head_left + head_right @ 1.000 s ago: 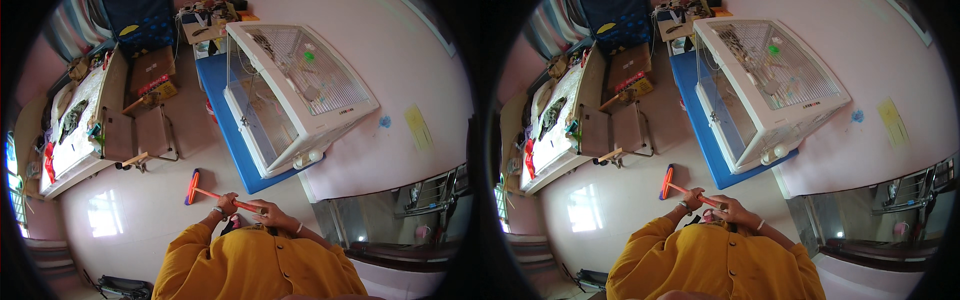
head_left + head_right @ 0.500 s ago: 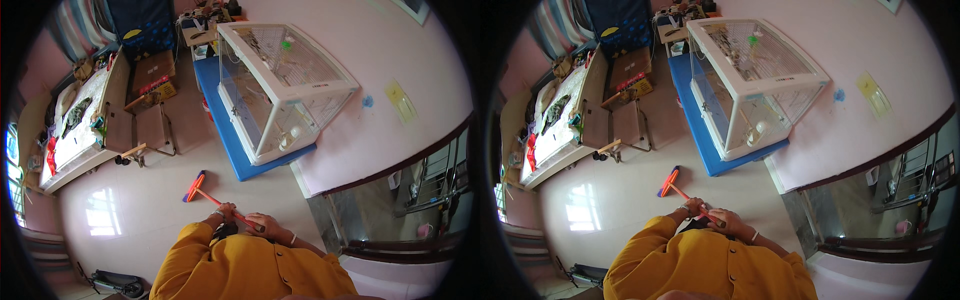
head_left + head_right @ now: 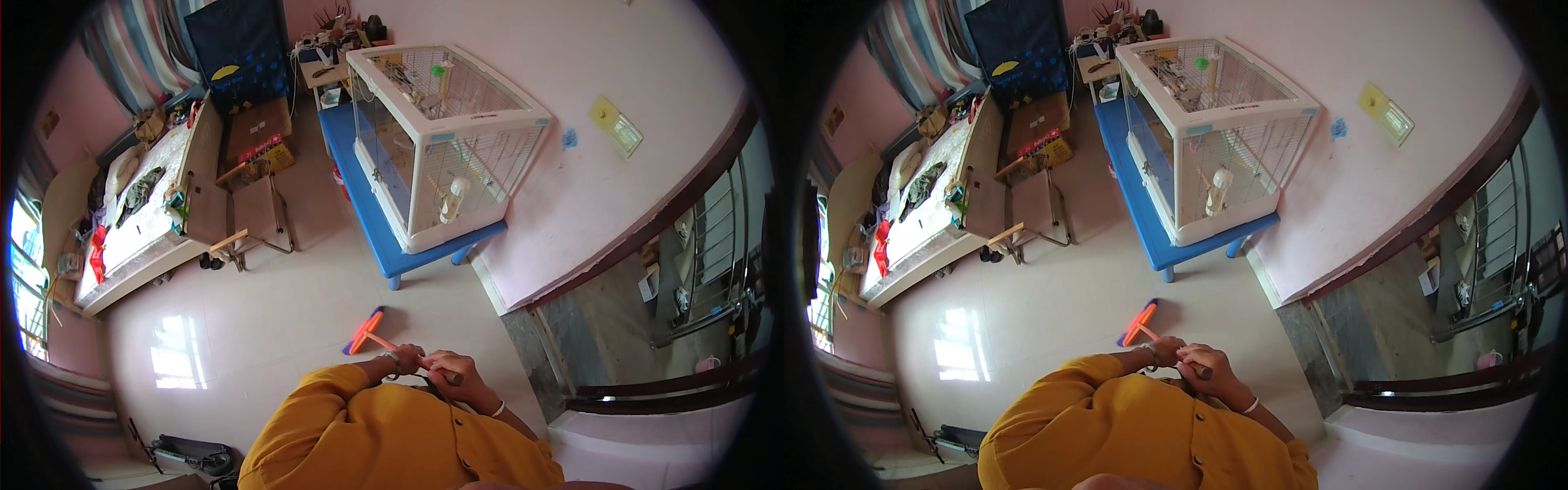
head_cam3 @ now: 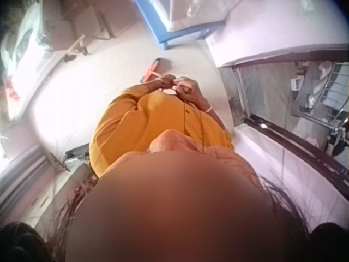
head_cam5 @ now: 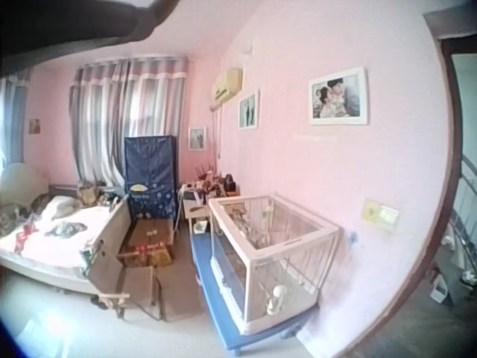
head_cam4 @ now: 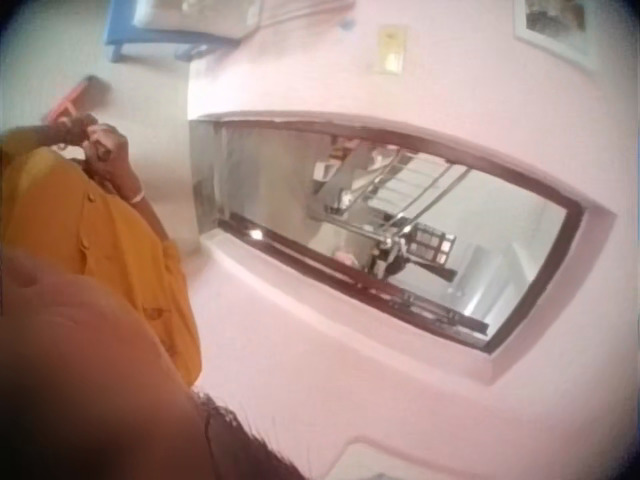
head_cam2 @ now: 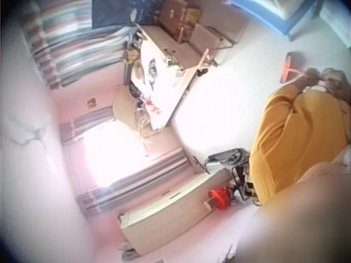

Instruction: The person sweeps the floor using a floor squeegee, moves a folding chair aside, and interacts with a toy ball on a string attached to a birdcage before sweeping the floor again.

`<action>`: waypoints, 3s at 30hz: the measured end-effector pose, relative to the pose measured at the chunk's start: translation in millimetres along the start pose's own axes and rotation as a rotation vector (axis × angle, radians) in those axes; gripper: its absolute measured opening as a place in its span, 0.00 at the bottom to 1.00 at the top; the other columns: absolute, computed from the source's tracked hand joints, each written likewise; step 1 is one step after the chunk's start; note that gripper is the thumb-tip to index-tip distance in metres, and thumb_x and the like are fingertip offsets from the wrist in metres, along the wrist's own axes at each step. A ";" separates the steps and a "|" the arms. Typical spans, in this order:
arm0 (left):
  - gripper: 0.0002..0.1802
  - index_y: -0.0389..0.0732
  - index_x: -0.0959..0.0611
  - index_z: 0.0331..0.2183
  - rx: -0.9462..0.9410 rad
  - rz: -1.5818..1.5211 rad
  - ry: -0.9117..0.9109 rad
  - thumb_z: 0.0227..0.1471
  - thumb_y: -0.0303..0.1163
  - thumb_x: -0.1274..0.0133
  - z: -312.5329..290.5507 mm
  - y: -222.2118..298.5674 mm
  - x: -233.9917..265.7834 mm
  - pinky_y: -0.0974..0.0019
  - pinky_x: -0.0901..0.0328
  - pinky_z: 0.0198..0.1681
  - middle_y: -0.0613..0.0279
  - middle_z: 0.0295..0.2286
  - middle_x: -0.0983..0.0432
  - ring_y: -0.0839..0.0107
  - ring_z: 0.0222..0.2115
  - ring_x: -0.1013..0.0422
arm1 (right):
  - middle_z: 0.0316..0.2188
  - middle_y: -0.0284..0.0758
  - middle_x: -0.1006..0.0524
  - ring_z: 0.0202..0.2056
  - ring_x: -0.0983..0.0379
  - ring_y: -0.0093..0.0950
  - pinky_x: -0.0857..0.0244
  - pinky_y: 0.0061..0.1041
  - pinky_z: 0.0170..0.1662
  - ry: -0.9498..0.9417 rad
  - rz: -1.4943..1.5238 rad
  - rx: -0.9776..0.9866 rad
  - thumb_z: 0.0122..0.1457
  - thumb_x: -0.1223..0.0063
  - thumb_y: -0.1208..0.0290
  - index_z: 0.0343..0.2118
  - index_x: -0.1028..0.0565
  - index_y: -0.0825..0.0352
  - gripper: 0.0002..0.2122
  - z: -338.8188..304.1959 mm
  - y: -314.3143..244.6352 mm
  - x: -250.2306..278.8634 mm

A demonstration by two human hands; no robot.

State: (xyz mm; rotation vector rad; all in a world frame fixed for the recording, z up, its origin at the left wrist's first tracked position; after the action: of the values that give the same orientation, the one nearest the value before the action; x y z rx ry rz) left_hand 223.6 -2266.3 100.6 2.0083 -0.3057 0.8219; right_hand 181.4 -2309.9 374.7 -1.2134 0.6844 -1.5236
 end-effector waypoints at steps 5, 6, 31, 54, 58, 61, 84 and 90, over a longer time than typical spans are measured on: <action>0.18 0.42 0.23 0.38 -0.113 -0.036 -0.008 0.40 0.35 0.47 -11.5 13.4 -5.9 0.59 0.35 0.41 0.52 0.34 0.25 0.56 0.38 0.29 | 0.30 0.38 0.23 0.30 0.26 0.28 0.33 0.22 0.35 -0.002 0.098 -0.151 0.49 0.50 0.79 0.28 0.27 0.68 0.03 -3.8 -9.0 -21.1; 0.19 0.41 0.24 0.38 -0.142 -0.088 0.038 0.40 0.35 0.46 -19.3 11.0 -0.5 0.60 0.34 0.41 0.52 0.33 0.25 0.57 0.37 0.29 | 0.29 0.38 0.23 0.28 0.26 0.26 0.33 0.21 0.33 0.005 0.075 -0.170 0.49 0.51 0.79 0.28 0.27 0.68 0.03 -2.5 -10.9 -28.9; 0.17 0.39 0.19 0.32 0.378 0.108 -0.236 0.44 0.40 0.54 -468.5 -311.5 -289.6 0.56 0.34 0.41 0.49 0.35 0.25 0.57 0.38 0.29 | 0.22 0.38 0.24 0.23 0.27 0.24 0.32 0.21 0.26 -0.039 -0.015 -0.152 0.52 0.56 0.81 0.34 0.28 0.73 0.08 98.1 -78.4 -257.0; 0.13 0.39 0.21 0.29 0.461 -0.409 0.806 0.34 0.28 0.46 -417.3 -153.4 49.8 0.57 0.34 0.33 0.52 0.24 0.25 0.54 0.29 0.28 | 0.30 0.43 0.24 0.37 0.26 0.36 0.35 0.33 0.44 -0.832 0.525 -0.037 0.48 0.48 0.82 0.33 0.27 0.72 0.08 74.5 -151.0 -338.9; 0.14 0.40 0.21 0.30 0.675 -0.398 0.866 0.33 0.28 0.45 -463.8 -167.9 40.2 0.56 0.35 0.34 0.54 0.24 0.25 0.53 0.30 0.30 | 0.32 0.40 0.23 0.40 0.27 0.35 0.41 0.38 0.53 -0.887 0.570 0.076 0.46 0.47 0.83 0.30 0.27 0.71 0.07 75.0 -158.1 -361.6; 0.15 0.41 0.22 0.32 0.773 -0.362 0.852 0.34 0.27 0.47 -496.4 -181.9 30.8 0.57 0.35 0.37 0.53 0.28 0.25 0.55 0.34 0.30 | 0.34 0.40 0.23 0.40 0.28 0.35 0.39 0.35 0.51 -0.931 0.471 0.151 0.46 0.46 0.81 0.29 0.27 0.70 0.06 70.4 -157.4 -388.4; 0.11 0.37 0.20 0.28 0.812 -0.551 0.842 0.38 0.31 0.48 -641.0 -368.6 -59.5 0.60 0.33 0.34 0.46 0.26 0.24 0.53 0.30 0.27 | 0.35 0.40 0.23 0.36 0.27 0.28 0.35 0.25 0.42 -1.057 0.284 -0.295 0.47 0.48 0.75 0.24 0.28 0.72 0.05 40.3 -130.1 -639.6; 0.11 0.37 0.20 0.27 0.503 -0.550 0.707 0.35 0.30 0.45 -585.1 -308.6 13.4 0.64 0.33 0.29 0.52 0.22 0.24 0.62 0.23 0.27 | 0.32 0.39 0.23 0.33 0.27 0.27 0.35 0.24 0.37 -0.844 0.184 -0.189 0.49 0.49 0.74 0.24 0.28 0.71 0.06 56.0 -151.6 -582.0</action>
State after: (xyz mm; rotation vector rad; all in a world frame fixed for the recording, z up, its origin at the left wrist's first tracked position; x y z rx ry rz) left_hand 138.5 -1610.3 115.0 1.9329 0.8918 1.2426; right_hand 158.0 -1708.4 324.1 -1.7138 0.3503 -0.6870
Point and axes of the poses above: each hand's wrist, its own z-axis towards the middle knuckle, its own x-axis out of the back of the hand, y = z × x, the point moved 10 cm from there along z, towards the middle knuckle
